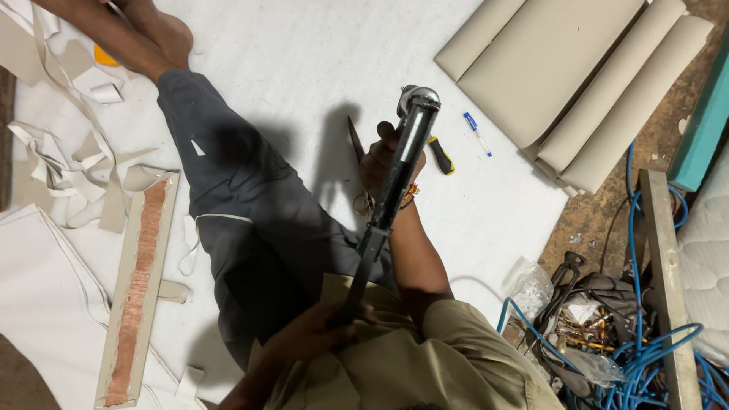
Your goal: The person sits on the floor and folds small pieces of white fabric or paper, then uses a pneumatic nail gun to fasten a long strip onto a board with a reddish strip, adjusting the nail gun with a screwdriver and connecting its air hose. They continue folding pieces and handle the long board and rolls of material.
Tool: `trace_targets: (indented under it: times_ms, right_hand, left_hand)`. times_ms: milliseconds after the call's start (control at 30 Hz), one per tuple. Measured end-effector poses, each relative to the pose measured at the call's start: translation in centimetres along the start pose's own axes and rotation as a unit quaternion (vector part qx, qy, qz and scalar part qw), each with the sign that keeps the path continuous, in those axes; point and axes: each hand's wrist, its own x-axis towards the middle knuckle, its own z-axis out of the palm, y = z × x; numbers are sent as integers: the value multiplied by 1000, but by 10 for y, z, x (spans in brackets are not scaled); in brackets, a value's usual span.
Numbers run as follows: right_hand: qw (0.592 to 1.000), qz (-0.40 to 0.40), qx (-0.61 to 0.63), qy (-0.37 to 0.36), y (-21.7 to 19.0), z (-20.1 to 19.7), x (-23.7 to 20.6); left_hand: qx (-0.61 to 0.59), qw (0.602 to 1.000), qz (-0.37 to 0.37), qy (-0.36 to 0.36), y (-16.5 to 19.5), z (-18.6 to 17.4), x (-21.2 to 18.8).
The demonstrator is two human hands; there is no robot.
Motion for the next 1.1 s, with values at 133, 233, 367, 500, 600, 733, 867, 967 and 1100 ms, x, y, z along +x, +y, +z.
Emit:
trace_targets:
  times_ms: [133, 233, 367, 500, 600, 733, 867, 967, 1100]
  right_hand:
    - [998, -7, -30, 55, -2, -6, -10]
    - [997, -6, -28, 68, -2, -11, -9]
    - [999, -6, -27, 46, -7, -18, 0]
    - [999, 14, 11, 32, -4, -24, -5]
    - [997, 2, -39, 67, 2, -28, -13]
    - [996, 0, -39, 85, 5, -33, -20]
    - [990, -14, -37, 134, 10, -35, -32]
    - [988, -11, -40, 151, 8, -38, -39]
    - [985, -9, -44, 169, 6, -44, -48]
  left_hand:
    - [8, 984, -169, 49, 17, -16, 10]
    - [8, 992, 11, 123, 29, -17, 29]
    - [71, 975, -66, 201, 36, 4, 46]
    - [109, 962, -86, 234, 49, 17, 42]
    - [238, 926, 27, 291, 71, 17, 40]
    - [526, 742, 210, 359, 113, 5, 59]
    - [584, 675, 278, 356, 146, -4, 105]
    - [552, 718, 229, 357, 155, -4, 130]
    - [510, 744, 197, 383, 153, -6, 142]
